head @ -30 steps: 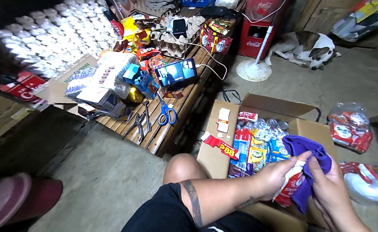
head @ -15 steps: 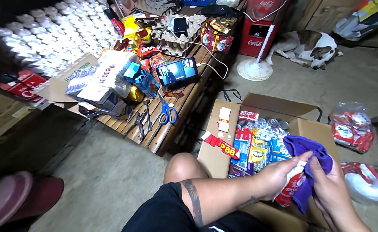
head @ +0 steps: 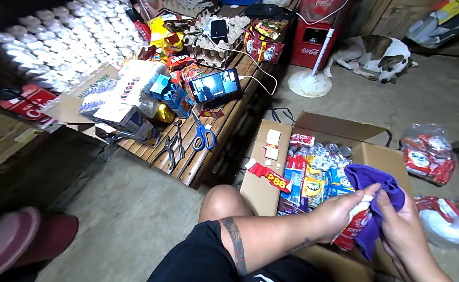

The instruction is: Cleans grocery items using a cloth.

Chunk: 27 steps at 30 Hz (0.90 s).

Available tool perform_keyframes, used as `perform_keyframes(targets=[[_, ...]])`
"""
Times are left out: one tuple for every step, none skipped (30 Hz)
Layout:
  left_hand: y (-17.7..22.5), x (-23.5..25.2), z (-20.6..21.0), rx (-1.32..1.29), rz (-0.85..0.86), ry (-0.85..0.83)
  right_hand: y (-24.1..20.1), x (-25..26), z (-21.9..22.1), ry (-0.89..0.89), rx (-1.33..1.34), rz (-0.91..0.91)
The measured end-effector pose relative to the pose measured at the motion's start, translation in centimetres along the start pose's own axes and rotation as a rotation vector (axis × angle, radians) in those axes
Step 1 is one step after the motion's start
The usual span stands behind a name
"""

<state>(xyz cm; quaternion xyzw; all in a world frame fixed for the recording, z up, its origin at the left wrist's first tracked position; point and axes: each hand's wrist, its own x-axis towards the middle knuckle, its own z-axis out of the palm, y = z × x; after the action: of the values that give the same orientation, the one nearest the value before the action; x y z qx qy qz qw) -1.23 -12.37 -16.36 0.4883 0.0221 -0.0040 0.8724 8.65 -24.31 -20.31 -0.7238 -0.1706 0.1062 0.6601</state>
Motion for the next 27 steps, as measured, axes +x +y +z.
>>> perform_keyframes(targets=[[0.4,-0.2,0.2,0.011,-0.002,0.015,0.0,0.0,0.0,0.001,0.004,-0.002],[1.2,-0.5,0.8,0.030,-0.005,0.043,0.0,0.0,0.0,-0.001,0.001,-0.001],[1.6,-0.7,1.0,0.039,-0.008,0.053,0.0,0.0,0.0,0.001,-0.001,0.001],[1.6,-0.7,0.9,0.038,-0.007,0.043,0.0,0.0,0.0,0.003,-0.004,0.000],[1.3,-0.6,0.7,0.033,-0.005,0.029,0.0,0.0,0.1,0.004,-0.005,-0.001],[1.6,-0.7,0.9,0.037,-0.005,0.042,0.0,0.0,0.0,0.001,-0.009,-0.005],[1.8,-0.8,1.0,0.046,-0.010,0.054,0.1,0.0,0.0,-0.006,-0.010,-0.014],[1.9,-0.8,1.1,0.058,-0.014,0.058,0.3,0.0,-0.1,-0.015,-0.014,-0.022],[2.1,-0.9,1.1,0.062,-0.006,0.056,0.3,0.1,-0.2,-0.016,-0.020,-0.026],[2.1,-0.9,1.1,0.063,-0.003,0.052,0.3,0.1,-0.2,-0.013,-0.025,-0.026],[1.7,-0.7,1.0,0.059,-0.009,0.051,0.3,0.1,-0.2,-0.010,-0.027,-0.026],[0.9,-0.3,0.6,0.046,-0.021,0.038,0.4,0.1,-0.1,-0.006,-0.022,-0.025],[-0.2,0.1,0.0,0.024,-0.022,0.006,0.4,0.1,-0.1,-0.003,-0.015,-0.020],[-0.6,0.3,-0.2,0.011,-0.028,0.000,0.5,0.0,-0.1,0.001,-0.014,-0.014],[-0.3,0.1,0.1,0.013,-0.046,0.025,0.5,0.0,-0.1,0.005,-0.016,-0.010],[0.6,-0.2,0.6,0.026,-0.067,0.064,0.4,-0.1,0.0,0.009,-0.019,-0.012],[0.9,-0.3,0.8,0.033,-0.074,0.071,0.4,-0.1,0.0,0.012,-0.019,-0.015],[0.5,-0.1,0.6,0.030,-0.061,0.052,0.3,-0.1,0.1,0.015,-0.017,-0.015],[-0.5,0.3,0.0,0.018,-0.036,0.015,0.3,-0.1,0.1,0.017,-0.017,-0.011],[-1.2,0.6,-0.3,0.006,-0.015,-0.004,0.2,-0.1,0.1,0.019,-0.016,-0.006],[-1.5,0.7,-0.4,-0.002,-0.004,-0.009,0.2,-0.1,0.1,0.020,-0.016,-0.002],[-1.5,0.7,-0.4,-0.002,-0.001,-0.006,0.3,-0.1,0.1,0.021,-0.018,0.003],[-1.2,0.6,-0.3,0.001,-0.006,0.003,0.3,-0.2,0.1,0.023,-0.018,0.006],[-0.8,0.3,-0.1,0.003,-0.010,0.017,0.3,-0.2,0.1,0.024,-0.017,0.009],[-0.5,0.2,0.0,0.005,-0.015,0.024,0.3,-0.2,0.1,0.025,-0.016,0.011],[-0.3,0.1,0.1,0.007,-0.015,0.024,0.3,-0.2,0.1,0.025,-0.015,0.013],[-0.3,0.1,0.1,0.007,-0.011,0.020,0.2,-0.2,0.2,0.027,-0.016,0.013]])
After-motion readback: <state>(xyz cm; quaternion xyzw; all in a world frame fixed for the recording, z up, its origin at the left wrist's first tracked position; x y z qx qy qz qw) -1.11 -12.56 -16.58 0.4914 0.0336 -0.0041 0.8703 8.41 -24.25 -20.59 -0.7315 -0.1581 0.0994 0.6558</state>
